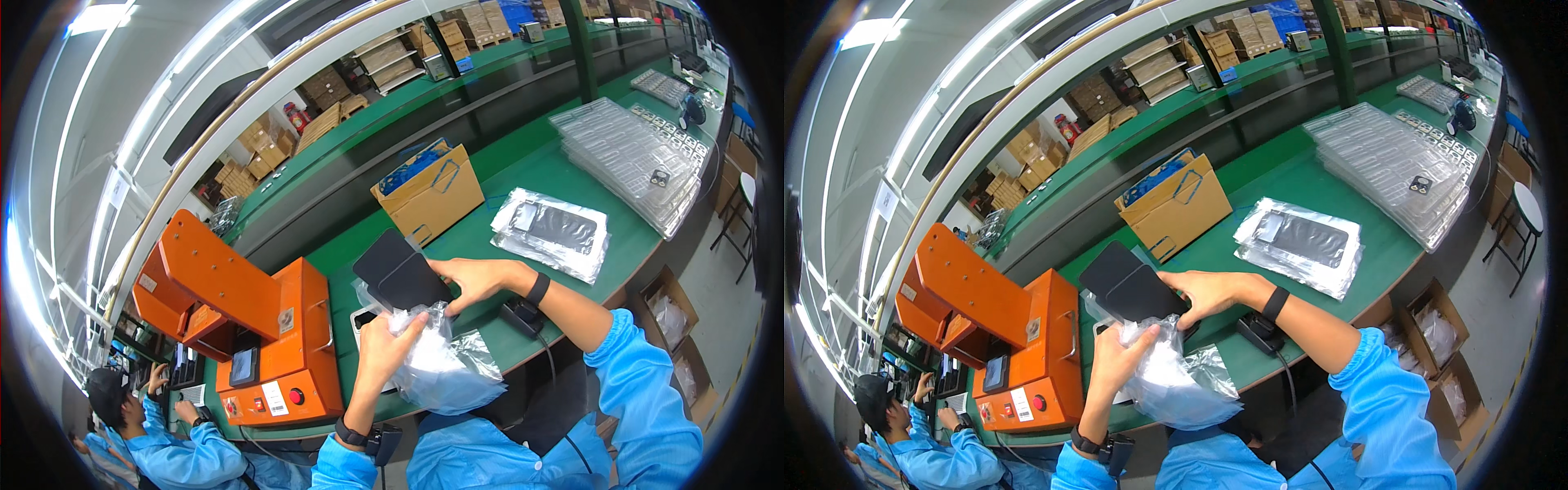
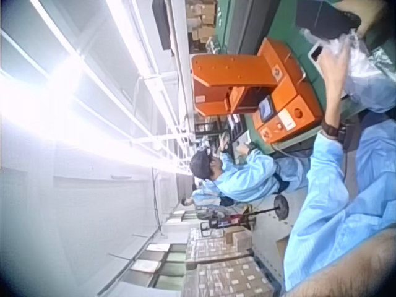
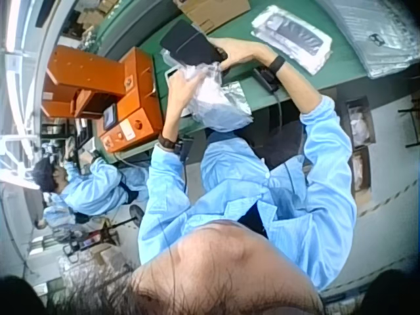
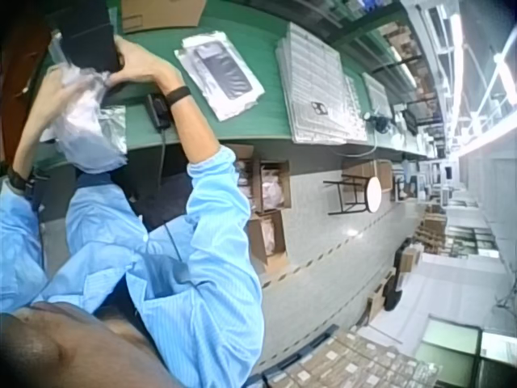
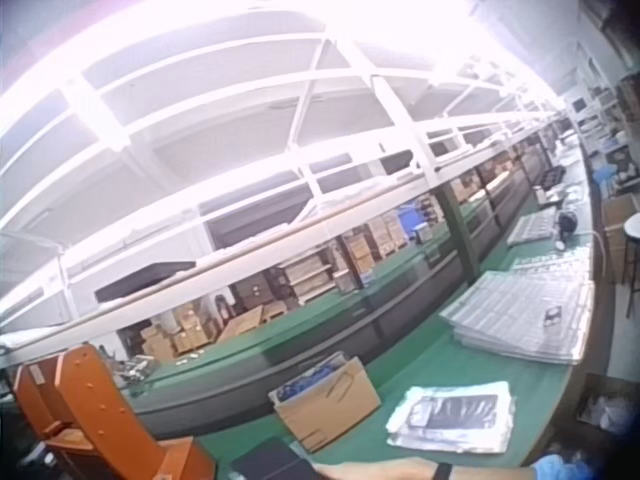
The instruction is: The person is sorting phone cases from boxes on the floor, inspecting them, and placing them into individual plastic bags on a workbench.
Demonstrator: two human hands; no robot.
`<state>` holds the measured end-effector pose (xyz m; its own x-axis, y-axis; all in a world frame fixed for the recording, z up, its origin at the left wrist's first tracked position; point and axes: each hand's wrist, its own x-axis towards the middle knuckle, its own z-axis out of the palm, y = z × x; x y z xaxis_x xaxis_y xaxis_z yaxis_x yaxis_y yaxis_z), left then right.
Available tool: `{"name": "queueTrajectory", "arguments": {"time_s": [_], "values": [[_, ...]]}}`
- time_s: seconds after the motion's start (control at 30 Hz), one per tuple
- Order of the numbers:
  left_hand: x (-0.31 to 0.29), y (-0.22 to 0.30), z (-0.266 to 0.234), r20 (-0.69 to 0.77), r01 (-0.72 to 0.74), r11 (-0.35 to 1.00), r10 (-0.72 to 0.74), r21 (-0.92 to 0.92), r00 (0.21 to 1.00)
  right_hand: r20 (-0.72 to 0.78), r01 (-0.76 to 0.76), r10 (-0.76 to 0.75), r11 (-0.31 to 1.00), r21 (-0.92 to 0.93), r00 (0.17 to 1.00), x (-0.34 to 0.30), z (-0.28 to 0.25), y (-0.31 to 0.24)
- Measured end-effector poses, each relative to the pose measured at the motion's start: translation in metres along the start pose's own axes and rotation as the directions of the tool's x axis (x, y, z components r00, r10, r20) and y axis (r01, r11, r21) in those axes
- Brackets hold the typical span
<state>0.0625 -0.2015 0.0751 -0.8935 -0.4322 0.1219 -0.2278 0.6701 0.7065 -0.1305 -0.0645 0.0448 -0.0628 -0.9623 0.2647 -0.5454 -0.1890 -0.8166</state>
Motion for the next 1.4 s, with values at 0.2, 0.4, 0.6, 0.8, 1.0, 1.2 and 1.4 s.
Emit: {"name": "queueTrajectory", "arguments": {"time_s": [0.2, 0.4, 0.6, 0.8, 1.0, 1.2, 1.4], "values": [[-0.004, -0.005, -0.004, 0.065, -0.086, 0.992, 0.08, 0.09, 0.995, -0.122, 0.094, -0.062, 0.956, 0.279, 0.991, 0.0, 0.001, -0.012], [-0.009, -0.004, -0.004, 0.073, -0.119, 0.99, 0.113, 0.08, 0.991, -0.181, 0.251, -0.225, 0.958, 0.136, 0.957, 0.001, 0.015, -0.018], [-0.017, -0.004, 0.006, -0.02, -0.201, 0.979, 0.2, -0.026, 0.979, -0.223, 0.257, -0.192, 0.912, 0.32, 0.956, 0.003, 0.018, -0.03], [-0.018, 0.0, 0.005, -0.013, -0.122, 0.992, 0.122, 0.021, 0.992, -0.32, 0.36, -0.272, 0.895, 0.262, 0.908, 0.002, 0.019, -0.033], [-0.013, -0.014, 0.009, -0.063, -0.121, 0.989, 0.126, 0.086, 0.99, -0.359, 0.121, -0.051, 0.977, 0.174, 0.932, 0.005, -0.004, -0.043], [-0.011, -0.019, 0.008, -0.082, -0.198, 0.977, 0.204, 0.072, 0.976, -0.121, 0.217, -0.26, 0.933, -0.288, 0.958, 0.018, -0.044, -0.072], [-0.008, -0.022, 0.007, -0.065, -0.215, 0.977, 0.215, 0.008, 0.974, 0.146, 0.291, -0.252, 0.846, -0.447, 0.957, 0.038, -0.054, -0.11]]}}
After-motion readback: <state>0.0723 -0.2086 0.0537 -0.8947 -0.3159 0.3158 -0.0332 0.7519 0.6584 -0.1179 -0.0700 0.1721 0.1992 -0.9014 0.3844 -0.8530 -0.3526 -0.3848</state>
